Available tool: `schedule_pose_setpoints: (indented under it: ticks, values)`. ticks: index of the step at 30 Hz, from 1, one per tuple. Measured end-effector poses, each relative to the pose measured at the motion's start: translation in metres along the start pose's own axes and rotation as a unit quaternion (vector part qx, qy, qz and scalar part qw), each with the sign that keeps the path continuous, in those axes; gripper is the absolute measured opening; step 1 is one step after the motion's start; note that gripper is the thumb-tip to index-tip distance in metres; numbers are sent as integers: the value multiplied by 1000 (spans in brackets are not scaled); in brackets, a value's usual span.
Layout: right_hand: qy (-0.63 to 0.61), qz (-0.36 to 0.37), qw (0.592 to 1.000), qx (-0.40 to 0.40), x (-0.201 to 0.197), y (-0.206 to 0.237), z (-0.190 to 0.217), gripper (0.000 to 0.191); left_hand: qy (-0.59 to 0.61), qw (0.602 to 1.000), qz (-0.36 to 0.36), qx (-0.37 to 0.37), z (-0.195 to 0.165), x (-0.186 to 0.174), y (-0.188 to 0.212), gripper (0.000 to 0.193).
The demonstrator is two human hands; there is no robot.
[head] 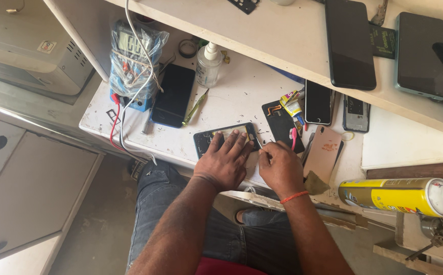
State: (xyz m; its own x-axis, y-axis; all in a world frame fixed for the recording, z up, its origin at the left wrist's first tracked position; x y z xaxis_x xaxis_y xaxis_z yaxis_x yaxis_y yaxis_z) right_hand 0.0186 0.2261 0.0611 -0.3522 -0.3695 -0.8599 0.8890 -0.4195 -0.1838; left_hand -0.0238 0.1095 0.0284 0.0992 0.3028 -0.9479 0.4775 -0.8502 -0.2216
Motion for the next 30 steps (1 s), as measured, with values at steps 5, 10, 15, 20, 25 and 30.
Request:
schedule_pose_setpoints:
  ticks: [5, 10, 15, 20, 25, 30]
  values:
    - [11, -11, 1000, -13, 4, -2, 2, 8, 3, 1000, 9, 4, 0, 0, -1, 71]
    - [14, -30, 999, -37, 7, -1, 3, 8, 9, 1000, 5, 11, 0, 0, -1, 72]
    - [-30, -28, 999, 11, 16, -1, -12, 8, 8, 1000, 4, 13, 0, 1, -1, 71]
    - [-49, -20, 998, 20, 24, -15, -17, 9, 9, 1000, -1, 16, -1, 2, -1, 71]
    - [-41, 4, 998, 49, 24, -18, -18, 12, 18, 1000, -7, 19, -1, 2, 0, 71]
    - [-15, 1, 999, 35, 9, 3, -9, 10, 22, 1000, -1, 14, 1, 4, 0, 71]
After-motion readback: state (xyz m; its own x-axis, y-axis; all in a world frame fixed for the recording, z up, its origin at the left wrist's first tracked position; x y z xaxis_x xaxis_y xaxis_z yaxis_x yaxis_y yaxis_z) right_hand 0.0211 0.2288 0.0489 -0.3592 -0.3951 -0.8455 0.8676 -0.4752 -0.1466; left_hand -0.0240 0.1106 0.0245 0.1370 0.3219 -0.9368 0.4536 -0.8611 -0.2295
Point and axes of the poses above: each hand's wrist, its own y-axis away from the middle knuckle, its own x-axis out of the palm, z = x × y, the point moved 10 cm from there along -y, towards the middle knuckle, and after that the axes turned 2 degrees about y, right-handed, at the moved point
